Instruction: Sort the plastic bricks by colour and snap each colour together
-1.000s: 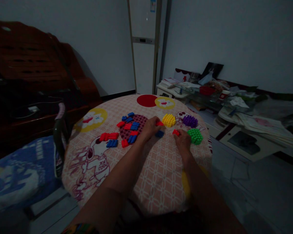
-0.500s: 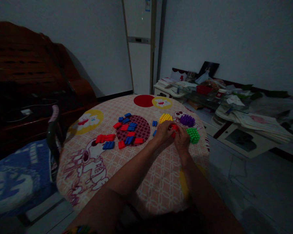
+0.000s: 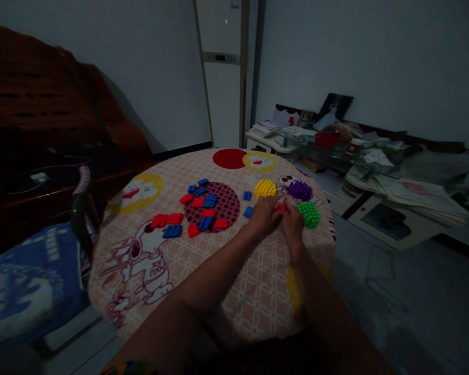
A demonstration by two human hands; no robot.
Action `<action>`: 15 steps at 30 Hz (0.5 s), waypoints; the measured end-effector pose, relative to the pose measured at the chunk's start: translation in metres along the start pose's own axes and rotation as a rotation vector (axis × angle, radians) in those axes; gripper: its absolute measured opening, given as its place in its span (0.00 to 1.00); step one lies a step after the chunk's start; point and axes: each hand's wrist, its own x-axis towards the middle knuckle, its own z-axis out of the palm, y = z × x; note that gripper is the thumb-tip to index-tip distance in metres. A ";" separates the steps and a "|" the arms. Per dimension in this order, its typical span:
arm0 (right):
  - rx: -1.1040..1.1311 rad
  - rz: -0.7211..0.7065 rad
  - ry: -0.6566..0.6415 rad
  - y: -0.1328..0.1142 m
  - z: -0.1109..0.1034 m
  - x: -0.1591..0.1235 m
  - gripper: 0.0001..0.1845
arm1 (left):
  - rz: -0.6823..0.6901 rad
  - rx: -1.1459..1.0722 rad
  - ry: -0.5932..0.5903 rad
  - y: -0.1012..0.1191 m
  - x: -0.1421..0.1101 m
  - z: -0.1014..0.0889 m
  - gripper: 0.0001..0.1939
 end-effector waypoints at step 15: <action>-0.016 -0.018 0.006 0.004 0.004 0.000 0.27 | -0.101 -0.099 -0.090 -0.010 -0.001 0.013 0.28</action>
